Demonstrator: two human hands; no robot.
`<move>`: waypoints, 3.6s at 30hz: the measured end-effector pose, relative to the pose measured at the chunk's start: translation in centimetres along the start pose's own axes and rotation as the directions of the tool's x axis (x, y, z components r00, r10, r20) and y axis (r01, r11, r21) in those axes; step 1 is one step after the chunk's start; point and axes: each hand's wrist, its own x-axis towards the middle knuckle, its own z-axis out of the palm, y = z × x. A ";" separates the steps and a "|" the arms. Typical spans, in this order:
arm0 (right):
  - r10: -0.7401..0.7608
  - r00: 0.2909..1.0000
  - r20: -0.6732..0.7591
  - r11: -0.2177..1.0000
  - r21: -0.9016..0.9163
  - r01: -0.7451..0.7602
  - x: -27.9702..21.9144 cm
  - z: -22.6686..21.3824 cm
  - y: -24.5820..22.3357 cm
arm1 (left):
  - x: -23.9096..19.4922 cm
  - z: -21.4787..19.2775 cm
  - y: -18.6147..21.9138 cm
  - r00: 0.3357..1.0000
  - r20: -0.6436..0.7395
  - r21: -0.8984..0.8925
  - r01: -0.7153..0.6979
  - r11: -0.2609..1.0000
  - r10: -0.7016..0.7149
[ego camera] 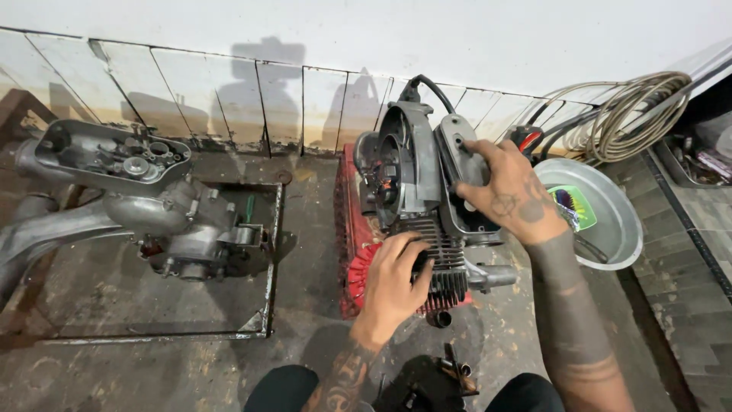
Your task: The person sits on the workshop floor and scrapes the gasket surface of a metal engine side cover with a handheld scraper, working the edges and face of the part. They then set the cover on the engine, use a screwdriver-like tool on the engine's upper crankcase area, and handle small fasteners and parts from the floor.
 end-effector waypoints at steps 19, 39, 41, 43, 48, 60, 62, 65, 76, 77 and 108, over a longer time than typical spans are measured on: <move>-0.144 0.958 -0.250 0.986 0.050 0.161 -1.5 3.0 1.1 | 0.8 -1.0 1.2 0.997 0.051 -0.003 0.051 0.999 -0.051; 0.036 0.929 -0.367 0.865 0.478 0.156 -10.7 3.7 6.8 | -1.4 -1.3 2.6 0.995 0.094 0.037 0.031 0.999 -0.035; 0.061 0.939 -0.337 0.737 0.650 0.185 -13.1 5.4 10.2 | -2.0 -0.9 2.0 0.988 0.152 0.084 0.005 0.996 -0.017; 0.105 0.938 -0.332 0.662 0.727 0.183 -15.5 7.5 11.9 | -2.4 -0.3 2.6 0.986 0.166 0.097 -0.008 0.995 -0.008; 0.168 0.928 -0.331 0.516 0.832 0.204 -20.5 11.4 13.9 | -5.0 2.0 7.2 0.979 0.189 0.200 -0.108 0.974 0.070; 0.459 0.847 -0.268 -0.045 0.945 0.323 -22.8 15.6 12.3 | -17.7 7.1 14.9 0.879 0.324 -0.244 -0.278 0.929 0.349; 0.504 0.836 -0.216 -0.188 0.918 0.350 -23.6 16.2 12.9 | -18.1 6.5 16.2 0.900 0.267 -0.239 -0.284 0.929 0.344; 0.512 0.839 -0.183 -0.242 0.907 0.346 -25.6 17.1 13.6 | -19.5 7.0 16.7 0.906 0.265 -0.271 -0.259 0.927 0.330; 0.647 0.738 0.192 -0.529 0.810 0.253 -35.4 21.8 19.5 | -32.1 7.8 23.1 0.907 0.419 -0.312 0.111 0.944 0.031; 0.651 0.715 0.256 -0.560 0.798 0.224 -36.6 23.1 19.9 | -32.8 8.0 22.5 0.906 0.422 -0.324 0.125 0.938 0.025; 0.418 0.587 0.693 -0.562 0.705 -0.432 -39.3 45.2 21.4 | -15.1 -4.4 12.5 0.764 0.581 0.027 0.326 0.945 -0.281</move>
